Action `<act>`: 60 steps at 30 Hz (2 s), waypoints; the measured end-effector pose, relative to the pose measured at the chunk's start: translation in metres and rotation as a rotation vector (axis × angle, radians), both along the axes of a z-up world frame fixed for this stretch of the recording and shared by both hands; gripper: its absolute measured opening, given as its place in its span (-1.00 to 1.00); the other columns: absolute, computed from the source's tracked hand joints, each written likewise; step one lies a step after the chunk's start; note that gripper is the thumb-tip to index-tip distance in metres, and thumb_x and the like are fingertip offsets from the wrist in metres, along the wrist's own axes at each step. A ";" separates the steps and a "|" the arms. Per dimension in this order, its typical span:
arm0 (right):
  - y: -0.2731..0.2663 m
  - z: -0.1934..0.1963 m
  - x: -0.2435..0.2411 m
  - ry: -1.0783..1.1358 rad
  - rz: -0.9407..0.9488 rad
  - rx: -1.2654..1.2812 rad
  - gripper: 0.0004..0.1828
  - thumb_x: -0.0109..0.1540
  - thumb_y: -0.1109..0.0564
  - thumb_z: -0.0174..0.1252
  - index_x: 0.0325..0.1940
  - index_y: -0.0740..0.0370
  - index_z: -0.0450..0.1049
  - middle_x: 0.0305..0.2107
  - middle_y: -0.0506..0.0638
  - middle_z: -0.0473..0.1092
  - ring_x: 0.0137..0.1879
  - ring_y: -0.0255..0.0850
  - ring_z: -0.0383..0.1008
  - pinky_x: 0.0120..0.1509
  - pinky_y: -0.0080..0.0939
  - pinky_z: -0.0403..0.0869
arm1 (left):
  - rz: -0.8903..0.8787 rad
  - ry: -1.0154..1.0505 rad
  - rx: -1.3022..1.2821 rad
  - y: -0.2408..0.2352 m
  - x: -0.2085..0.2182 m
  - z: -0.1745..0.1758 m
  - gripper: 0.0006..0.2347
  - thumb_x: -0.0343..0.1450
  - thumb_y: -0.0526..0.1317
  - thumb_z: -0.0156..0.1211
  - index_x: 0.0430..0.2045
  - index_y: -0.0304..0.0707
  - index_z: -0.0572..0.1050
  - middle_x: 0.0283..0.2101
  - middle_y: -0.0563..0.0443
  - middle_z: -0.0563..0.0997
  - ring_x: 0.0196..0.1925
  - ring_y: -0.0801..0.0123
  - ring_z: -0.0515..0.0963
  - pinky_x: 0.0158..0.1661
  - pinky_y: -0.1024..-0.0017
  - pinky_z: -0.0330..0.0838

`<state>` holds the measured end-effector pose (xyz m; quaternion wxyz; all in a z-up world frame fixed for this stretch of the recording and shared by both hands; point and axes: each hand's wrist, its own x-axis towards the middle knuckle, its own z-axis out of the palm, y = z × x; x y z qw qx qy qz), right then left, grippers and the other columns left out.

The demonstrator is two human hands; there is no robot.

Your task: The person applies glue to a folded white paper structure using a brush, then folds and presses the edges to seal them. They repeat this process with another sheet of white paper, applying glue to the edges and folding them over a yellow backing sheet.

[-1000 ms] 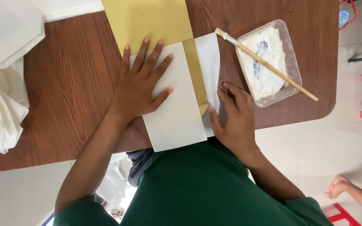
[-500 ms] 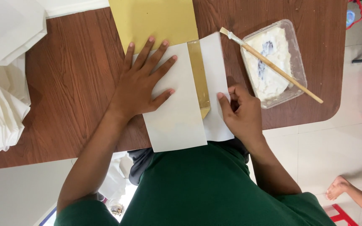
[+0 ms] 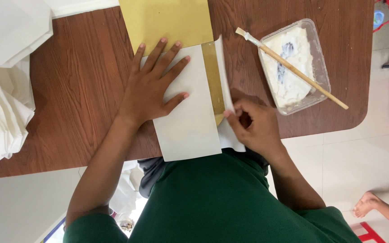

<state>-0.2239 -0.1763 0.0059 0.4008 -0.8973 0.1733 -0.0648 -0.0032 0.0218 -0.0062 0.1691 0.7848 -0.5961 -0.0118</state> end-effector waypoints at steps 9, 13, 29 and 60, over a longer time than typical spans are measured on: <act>0.017 0.002 0.022 -0.144 0.270 -0.158 -0.80 0.25 0.09 0.25 -0.45 0.08 0.45 0.33 0.09 0.27 0.54 0.22 0.10 0.55 0.53 -0.02 | 0.010 0.015 0.097 -0.002 -0.003 0.005 -0.40 0.60 0.17 -0.15 0.49 -0.23 0.22 0.56 -0.17 0.03 0.59 -0.08 -0.07 0.45 -0.16 -0.31; 0.019 -0.005 0.026 -0.149 0.324 -0.123 -0.75 0.27 0.16 0.23 -0.47 0.09 0.36 0.42 0.10 0.20 0.61 0.20 0.01 0.57 0.63 -0.31 | 0.012 0.032 0.084 -0.001 -0.003 0.004 -0.40 0.61 0.16 -0.16 0.49 -0.25 0.22 0.56 -0.16 0.01 0.60 -0.06 -0.08 0.46 -0.17 -0.32; 0.017 -0.008 0.025 -0.173 0.357 -0.176 -0.71 0.42 0.10 -0.04 -0.37 0.18 0.41 0.43 0.05 0.19 0.59 0.24 0.01 0.53 0.71 -0.37 | 0.006 -0.130 0.031 -0.013 0.001 0.006 -0.39 0.39 0.16 0.15 0.39 0.12 0.35 0.37 -0.29 0.28 0.39 -0.21 0.25 0.21 -0.31 0.13; 0.004 -0.008 0.052 0.051 0.484 -0.567 -0.34 0.49 -0.09 -0.12 0.57 0.36 0.07 0.54 0.20 -0.10 0.63 0.21 -0.10 0.59 0.41 0.04 | 0.015 -0.098 -0.154 -0.011 0.001 -0.003 -0.66 0.55 -0.06 0.10 0.18 -0.16 0.52 0.31 -0.22 0.39 0.36 -0.19 0.33 0.20 -0.26 0.10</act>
